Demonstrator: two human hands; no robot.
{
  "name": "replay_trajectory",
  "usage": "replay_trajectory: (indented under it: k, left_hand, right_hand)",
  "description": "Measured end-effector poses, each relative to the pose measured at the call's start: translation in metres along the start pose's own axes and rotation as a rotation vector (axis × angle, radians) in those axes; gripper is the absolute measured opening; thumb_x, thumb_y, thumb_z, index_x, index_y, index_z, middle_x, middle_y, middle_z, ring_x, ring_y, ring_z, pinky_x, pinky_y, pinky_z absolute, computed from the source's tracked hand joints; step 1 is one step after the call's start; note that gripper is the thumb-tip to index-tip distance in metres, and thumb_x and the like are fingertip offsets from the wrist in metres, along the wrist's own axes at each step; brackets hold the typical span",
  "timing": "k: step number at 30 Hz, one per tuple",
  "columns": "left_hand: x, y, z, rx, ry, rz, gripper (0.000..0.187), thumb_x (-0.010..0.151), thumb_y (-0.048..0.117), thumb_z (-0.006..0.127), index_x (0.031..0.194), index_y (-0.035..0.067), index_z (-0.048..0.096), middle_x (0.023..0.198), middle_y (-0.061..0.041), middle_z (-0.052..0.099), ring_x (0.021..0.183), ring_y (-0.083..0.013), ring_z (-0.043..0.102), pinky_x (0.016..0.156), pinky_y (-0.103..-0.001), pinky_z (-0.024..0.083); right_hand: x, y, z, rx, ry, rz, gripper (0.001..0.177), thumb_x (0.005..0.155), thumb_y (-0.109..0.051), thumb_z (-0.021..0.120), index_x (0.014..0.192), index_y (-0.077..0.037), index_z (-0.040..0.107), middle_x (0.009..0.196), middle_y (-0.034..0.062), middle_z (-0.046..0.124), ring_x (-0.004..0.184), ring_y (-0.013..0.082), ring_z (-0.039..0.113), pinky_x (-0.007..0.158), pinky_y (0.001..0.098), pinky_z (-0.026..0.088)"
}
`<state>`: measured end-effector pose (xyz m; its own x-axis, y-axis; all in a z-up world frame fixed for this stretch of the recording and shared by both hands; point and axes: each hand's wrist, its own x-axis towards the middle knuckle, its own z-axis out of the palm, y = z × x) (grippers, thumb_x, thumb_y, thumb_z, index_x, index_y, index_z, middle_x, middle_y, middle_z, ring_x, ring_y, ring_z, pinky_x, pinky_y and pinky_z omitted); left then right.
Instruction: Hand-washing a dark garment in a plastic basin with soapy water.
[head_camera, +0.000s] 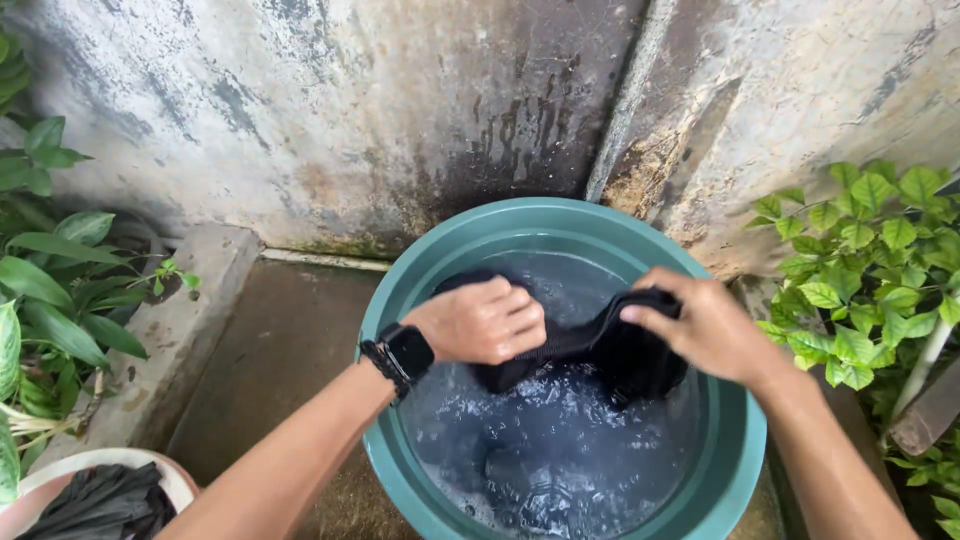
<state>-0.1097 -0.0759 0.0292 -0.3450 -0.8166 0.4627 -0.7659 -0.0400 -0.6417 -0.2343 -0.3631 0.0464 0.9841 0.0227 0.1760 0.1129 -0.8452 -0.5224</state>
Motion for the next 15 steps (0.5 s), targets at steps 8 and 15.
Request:
replay_trajectory:
  k: [8, 15]
  left_hand:
    - [-0.069, 0.076, 0.107, -0.31, -0.316, -0.038, 0.005, 0.09, 0.018, 0.059, 0.094, 0.015, 0.06, 0.095, 0.0, 0.058, 0.095, -0.0179, 0.061, 0.083, -0.032, 0.048]
    - [-0.175, 0.187, 0.251, -0.369, -0.589, -0.342, 0.038, 0.09, 0.019, 0.056, 0.126, 0.008, 0.063, 0.114, -0.006, 0.068, 0.104, -0.0217, 0.064, 0.087, -0.037, 0.05]
  right_hand:
    - [-0.002, 0.048, 0.099, -0.118, -0.362, 0.205, 0.036, 0.093, -0.036, 0.065, 0.117, -0.009, 0.063, 0.094, 0.0216, 0.075, 0.091, 0.0404, 0.072, 0.082, 0.0475, 0.055]
    - [-0.027, 0.205, 0.243, -0.299, -0.588, 0.213, 0.029, 0.098, -0.022, 0.053, 0.123, -0.009, 0.061, 0.118, 0.022, 0.068, 0.111, 0.0405, 0.065, 0.095, 0.0491, 0.051]
